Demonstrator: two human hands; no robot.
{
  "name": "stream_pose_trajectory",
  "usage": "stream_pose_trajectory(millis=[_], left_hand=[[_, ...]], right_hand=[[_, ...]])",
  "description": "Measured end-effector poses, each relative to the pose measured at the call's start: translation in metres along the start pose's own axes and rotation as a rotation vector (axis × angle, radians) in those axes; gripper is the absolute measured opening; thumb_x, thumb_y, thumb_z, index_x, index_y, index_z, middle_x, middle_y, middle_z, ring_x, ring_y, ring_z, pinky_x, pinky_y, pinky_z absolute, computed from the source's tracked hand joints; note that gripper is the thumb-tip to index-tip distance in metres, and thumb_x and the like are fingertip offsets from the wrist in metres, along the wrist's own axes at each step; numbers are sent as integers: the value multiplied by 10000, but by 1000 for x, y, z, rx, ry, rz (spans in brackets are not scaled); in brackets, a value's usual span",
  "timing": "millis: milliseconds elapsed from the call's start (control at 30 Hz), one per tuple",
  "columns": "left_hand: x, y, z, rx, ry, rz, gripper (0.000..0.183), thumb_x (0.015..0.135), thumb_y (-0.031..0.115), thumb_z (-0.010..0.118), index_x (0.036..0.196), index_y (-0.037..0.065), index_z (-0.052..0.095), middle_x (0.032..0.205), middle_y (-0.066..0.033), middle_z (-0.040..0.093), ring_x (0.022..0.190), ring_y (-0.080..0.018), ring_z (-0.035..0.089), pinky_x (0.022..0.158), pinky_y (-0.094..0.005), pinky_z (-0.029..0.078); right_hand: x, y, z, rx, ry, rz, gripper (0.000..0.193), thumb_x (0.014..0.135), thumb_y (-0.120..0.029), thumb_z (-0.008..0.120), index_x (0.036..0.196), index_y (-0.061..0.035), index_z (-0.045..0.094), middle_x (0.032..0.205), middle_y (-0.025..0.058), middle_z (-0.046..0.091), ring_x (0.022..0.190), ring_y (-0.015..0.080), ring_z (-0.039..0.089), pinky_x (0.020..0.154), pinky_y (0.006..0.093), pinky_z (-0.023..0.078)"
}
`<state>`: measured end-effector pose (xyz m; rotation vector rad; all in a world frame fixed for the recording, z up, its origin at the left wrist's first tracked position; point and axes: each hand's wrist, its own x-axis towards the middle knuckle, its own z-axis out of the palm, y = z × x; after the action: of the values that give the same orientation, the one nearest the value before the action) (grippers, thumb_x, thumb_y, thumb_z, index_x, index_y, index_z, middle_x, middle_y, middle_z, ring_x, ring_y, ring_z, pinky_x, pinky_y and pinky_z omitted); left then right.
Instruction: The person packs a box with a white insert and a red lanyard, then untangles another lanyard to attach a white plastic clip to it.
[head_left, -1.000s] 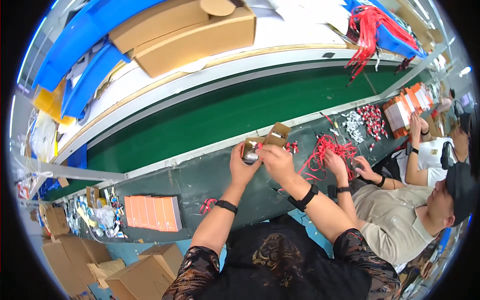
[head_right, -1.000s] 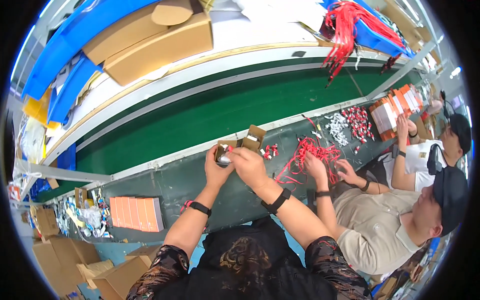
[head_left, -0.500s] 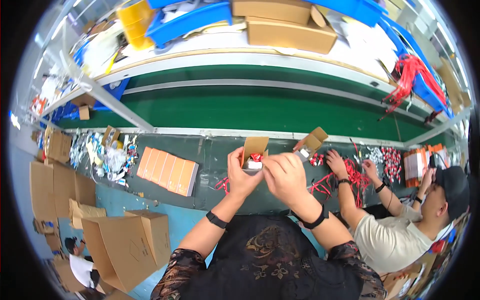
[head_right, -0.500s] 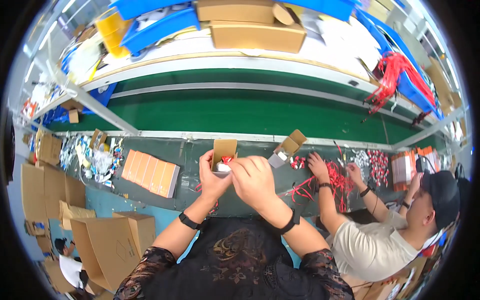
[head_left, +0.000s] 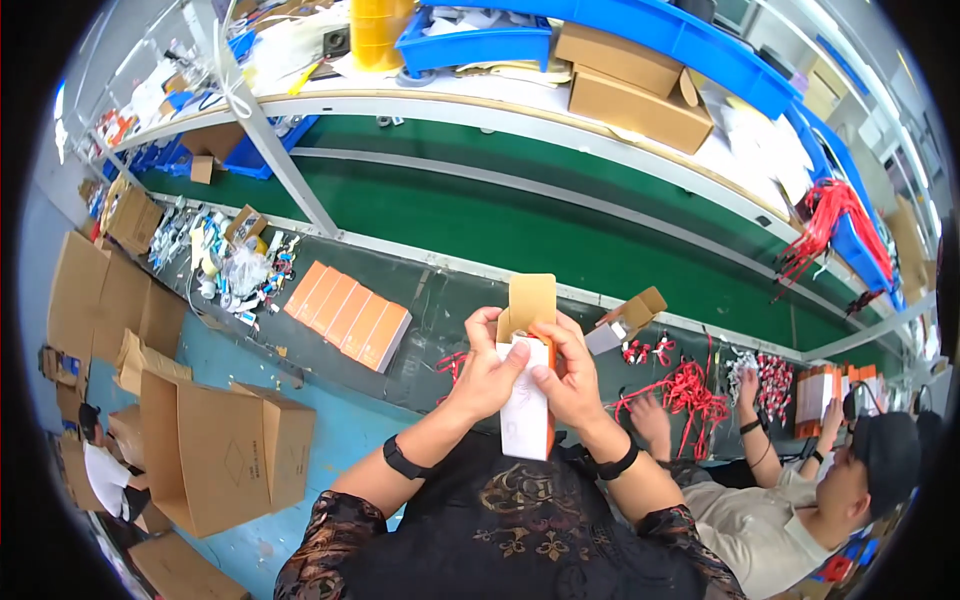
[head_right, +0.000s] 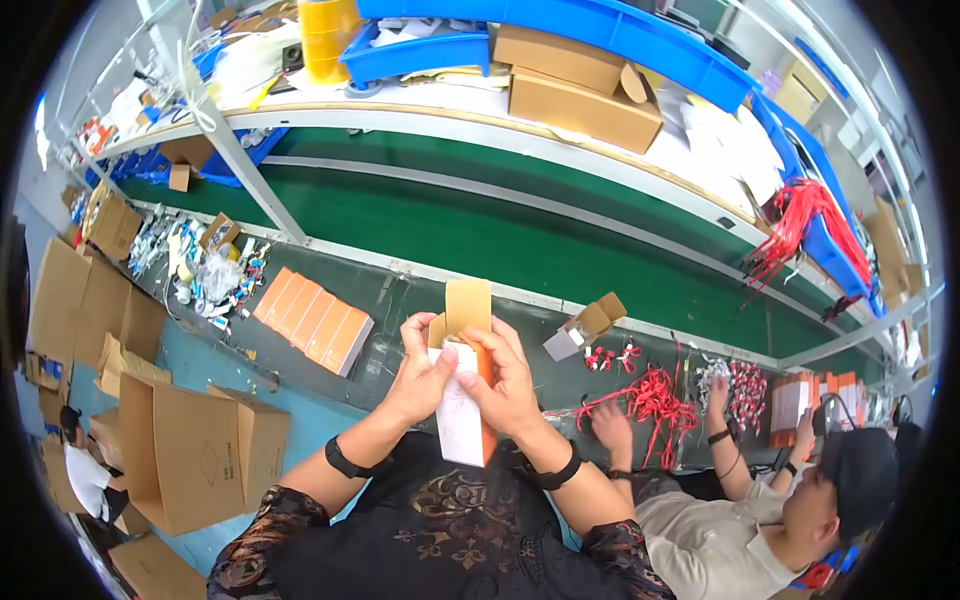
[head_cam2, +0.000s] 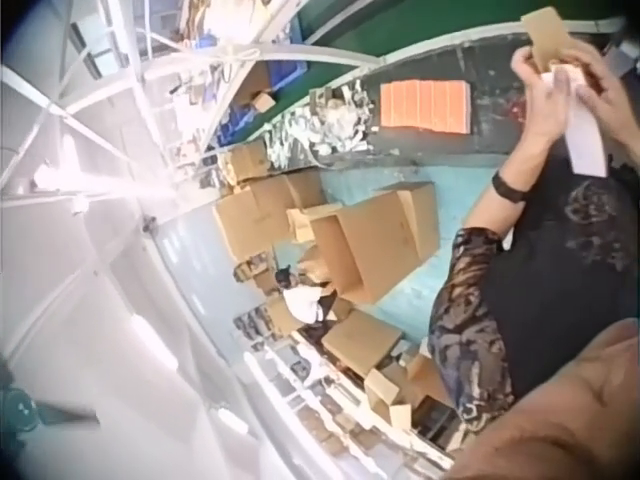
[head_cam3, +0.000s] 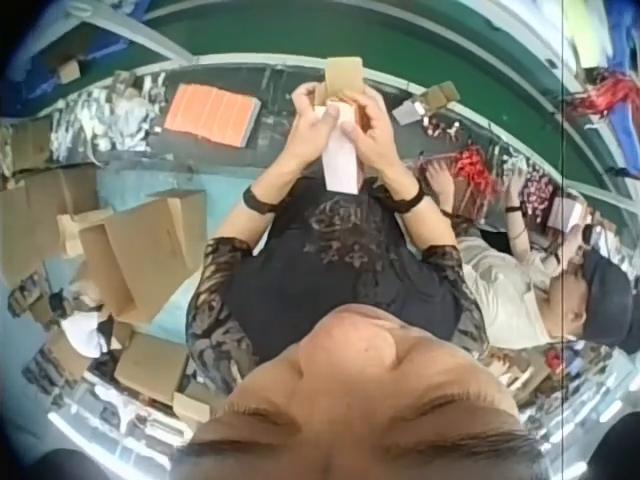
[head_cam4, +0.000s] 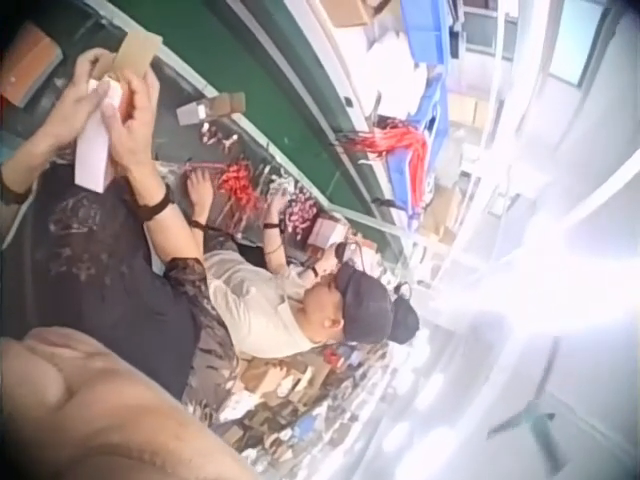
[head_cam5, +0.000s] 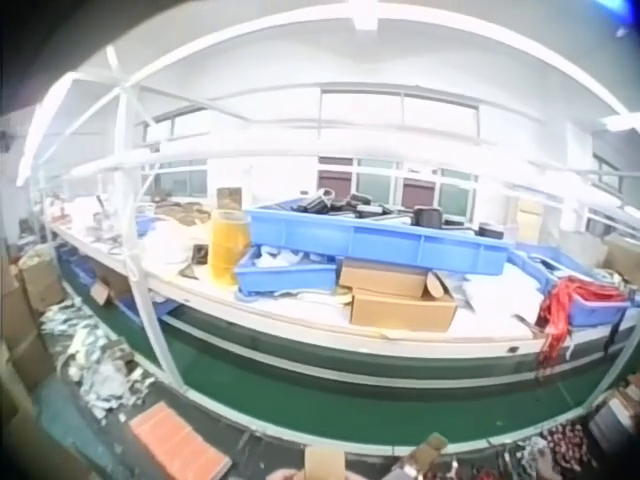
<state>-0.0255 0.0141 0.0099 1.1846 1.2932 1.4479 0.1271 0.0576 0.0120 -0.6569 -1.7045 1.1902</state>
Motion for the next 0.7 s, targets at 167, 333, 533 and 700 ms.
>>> stream_pose_trajectory(millis=[167,333,533,700], left_hand=[[-15,-7,-13,29,-176,95,428,1037,306,527,1327,16,404,1256,-147,508,1170,-217,518,1000,-362,426],[-22,-13,-3,0,-156,216,369,990,208,606,1279,20,475,1325,-135,478,1154,-206,550,928,-336,508],[-35,0,8,-417,-16,65,434,918,85,688,1296,22,483,1371,-144,459,1153,-217,585,912,-353,553],[-29,-3,2,-316,-193,150,475,930,43,655,1361,16,456,1387,-133,471,1239,-211,536,978,-336,505]], right_hand=[[-4,8,-2,-97,-4,-84,375,761,-53,760,1105,-25,616,1303,188,512,1224,285,518,1033,399,414],[-6,7,-2,218,134,-164,469,714,10,796,1076,-37,501,1105,133,554,1034,221,561,939,356,457],[16,-34,-39,-39,-220,126,219,860,-152,762,959,-18,620,1041,64,599,901,124,564,851,281,476],[25,-62,-42,130,-295,355,112,911,-61,694,997,9,677,1236,129,658,1059,148,617,900,291,508]])
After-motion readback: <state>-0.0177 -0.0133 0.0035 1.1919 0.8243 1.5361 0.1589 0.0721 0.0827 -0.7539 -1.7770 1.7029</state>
